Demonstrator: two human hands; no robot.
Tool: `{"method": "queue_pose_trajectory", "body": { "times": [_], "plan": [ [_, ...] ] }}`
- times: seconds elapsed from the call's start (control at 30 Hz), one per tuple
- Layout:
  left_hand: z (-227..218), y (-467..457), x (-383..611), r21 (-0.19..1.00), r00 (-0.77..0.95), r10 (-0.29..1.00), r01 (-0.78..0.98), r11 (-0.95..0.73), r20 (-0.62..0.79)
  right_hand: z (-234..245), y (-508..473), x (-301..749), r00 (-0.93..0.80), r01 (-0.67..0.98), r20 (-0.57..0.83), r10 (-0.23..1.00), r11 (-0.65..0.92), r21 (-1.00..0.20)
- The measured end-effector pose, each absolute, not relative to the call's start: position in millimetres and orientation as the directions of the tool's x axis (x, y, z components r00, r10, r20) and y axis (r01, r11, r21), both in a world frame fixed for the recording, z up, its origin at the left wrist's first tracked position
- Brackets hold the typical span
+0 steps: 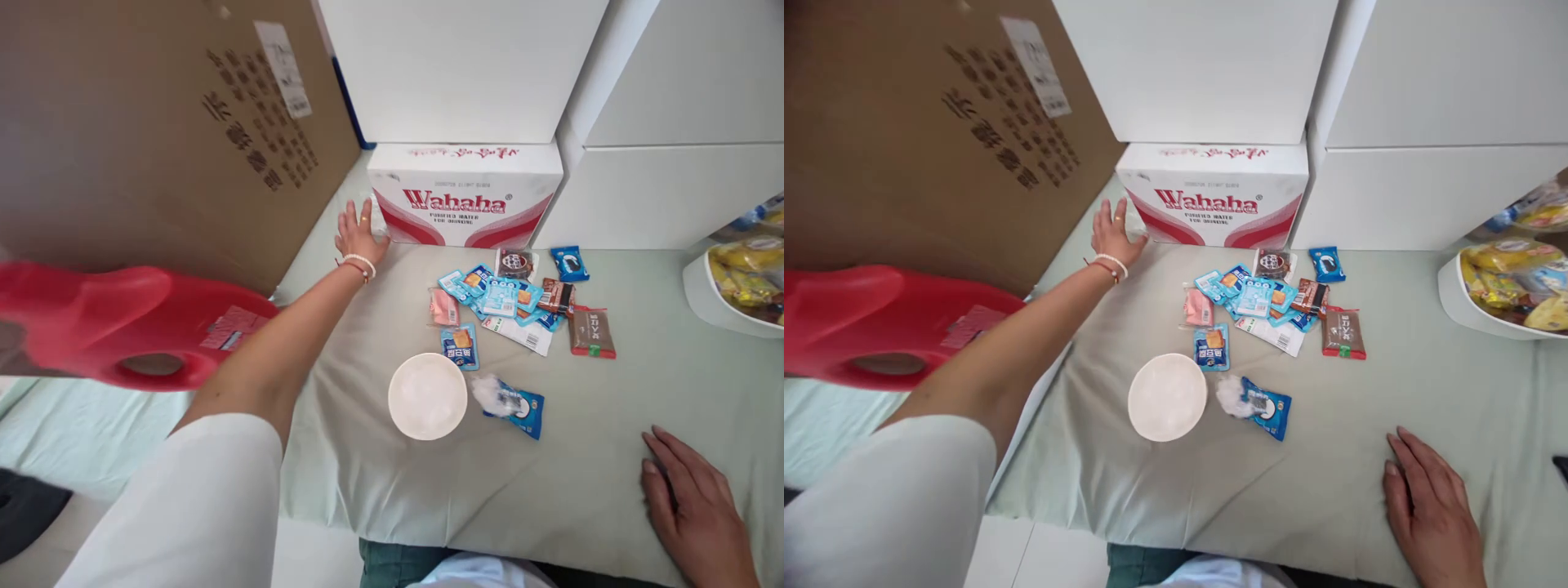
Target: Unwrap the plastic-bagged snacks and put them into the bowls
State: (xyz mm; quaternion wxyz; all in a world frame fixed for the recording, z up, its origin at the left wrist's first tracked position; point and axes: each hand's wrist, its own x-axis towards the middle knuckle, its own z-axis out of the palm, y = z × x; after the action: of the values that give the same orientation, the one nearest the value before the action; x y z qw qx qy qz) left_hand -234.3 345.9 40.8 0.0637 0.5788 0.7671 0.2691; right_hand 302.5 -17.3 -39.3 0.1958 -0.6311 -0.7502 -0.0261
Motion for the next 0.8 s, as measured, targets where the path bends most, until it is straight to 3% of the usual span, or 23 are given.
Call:
{"method": "queue_pose_trajectory", "body": {
  "times": [0.2, 0.3, 0.4, 0.5, 0.6, 0.7, 0.8],
  "plan": [
    [9, 383, -270, 0.452, -0.304, 0.952, 0.852, 0.264, 0.017, -22, -10, 296, -0.062, 0.954, 0.269, 0.961, 0.136, -0.267],
    [7, 354, -284, 0.453, -0.335, 0.941, 0.847, 0.279, 0.046, -2, 3, 293, -0.095, 0.945, 0.215, 0.972, 0.156, -0.287],
    [25, 294, -284, 0.474, -0.353, 0.926, 0.843, 0.252, 0.135, 20, 19, 270, -0.074, 0.925, 0.301, 0.951, 0.178, -0.335],
    [60, 212, -264, 0.496, -0.206, 0.907, 0.868, -0.004, 0.368, 33, 32, 221, -0.154, 0.831, 0.301, 0.941, 0.288, -0.476],
    [88, 126, -228, 0.426, 0.044, 0.823, 0.839, -0.339, 0.567, 32, 42, 161, -0.32, 0.782, 0.119, 0.94, 0.333, -0.528],
    [91, 64, -189, 0.42, 0.273, 0.835, 0.764, -0.49, 0.477, 23, 49, 117, -0.415, 0.853, -0.067, 0.907, 0.363, -0.375],
    [74, 39, -164, 0.351, 0.374, 0.87, 0.806, -0.477, 0.323, 21, 48, 104, -0.378, 0.887, -0.096, 0.921, 0.33, -0.324]
  ]
}}
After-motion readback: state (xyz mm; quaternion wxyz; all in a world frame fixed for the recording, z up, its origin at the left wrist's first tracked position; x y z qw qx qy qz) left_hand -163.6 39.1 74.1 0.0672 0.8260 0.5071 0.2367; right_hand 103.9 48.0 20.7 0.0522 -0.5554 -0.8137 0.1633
